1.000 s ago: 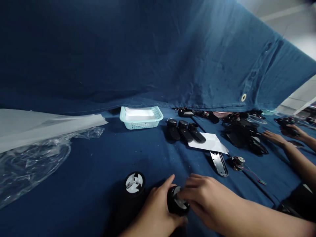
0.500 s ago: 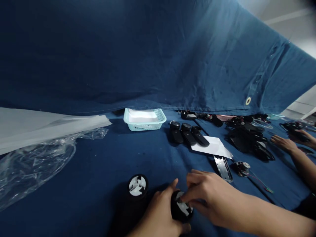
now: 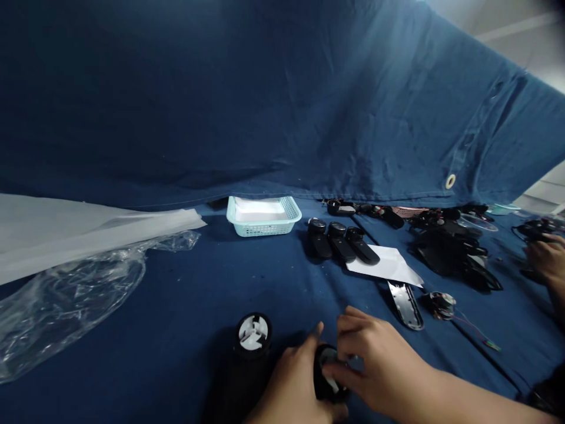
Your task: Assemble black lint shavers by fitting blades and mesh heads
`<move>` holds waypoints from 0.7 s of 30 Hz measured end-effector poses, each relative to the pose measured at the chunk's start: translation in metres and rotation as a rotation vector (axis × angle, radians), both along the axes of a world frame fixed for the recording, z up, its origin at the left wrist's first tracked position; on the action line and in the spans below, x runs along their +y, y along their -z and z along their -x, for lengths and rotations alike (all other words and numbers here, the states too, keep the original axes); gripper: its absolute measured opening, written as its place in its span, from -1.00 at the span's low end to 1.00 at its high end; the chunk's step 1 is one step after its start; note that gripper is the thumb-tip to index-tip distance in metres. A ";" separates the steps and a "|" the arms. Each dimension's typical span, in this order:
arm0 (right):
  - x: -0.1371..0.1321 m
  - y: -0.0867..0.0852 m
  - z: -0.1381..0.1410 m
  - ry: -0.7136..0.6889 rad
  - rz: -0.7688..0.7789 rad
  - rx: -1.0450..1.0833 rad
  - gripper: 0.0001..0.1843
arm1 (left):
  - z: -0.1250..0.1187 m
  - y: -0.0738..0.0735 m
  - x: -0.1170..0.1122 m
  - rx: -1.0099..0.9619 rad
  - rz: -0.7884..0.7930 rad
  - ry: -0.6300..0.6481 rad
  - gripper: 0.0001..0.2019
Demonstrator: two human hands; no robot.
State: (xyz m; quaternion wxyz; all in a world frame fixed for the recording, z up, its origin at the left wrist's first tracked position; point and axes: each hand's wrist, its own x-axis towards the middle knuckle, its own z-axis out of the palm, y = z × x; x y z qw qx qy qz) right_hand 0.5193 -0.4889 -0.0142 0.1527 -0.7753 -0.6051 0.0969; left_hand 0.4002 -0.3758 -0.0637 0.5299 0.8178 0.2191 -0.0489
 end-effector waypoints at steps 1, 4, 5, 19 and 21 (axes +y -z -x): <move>-0.001 0.003 0.001 0.031 -0.015 -0.005 -0.78 | 0.001 -0.002 0.000 0.008 0.002 -0.012 0.01; -0.007 0.007 0.002 0.096 -0.046 0.011 -0.74 | 0.002 -0.009 -0.001 0.047 0.017 -0.041 -0.01; -0.009 0.007 0.002 0.108 -0.065 0.029 -0.70 | 0.002 -0.010 -0.001 0.057 0.022 -0.043 -0.01; -0.034 0.012 0.003 0.013 -0.253 0.122 -0.72 | 0.002 -0.006 0.000 0.008 0.060 -0.032 0.02; -0.039 0.016 0.007 0.014 -0.324 0.112 -0.71 | 0.002 -0.006 -0.001 -0.020 0.075 -0.026 0.04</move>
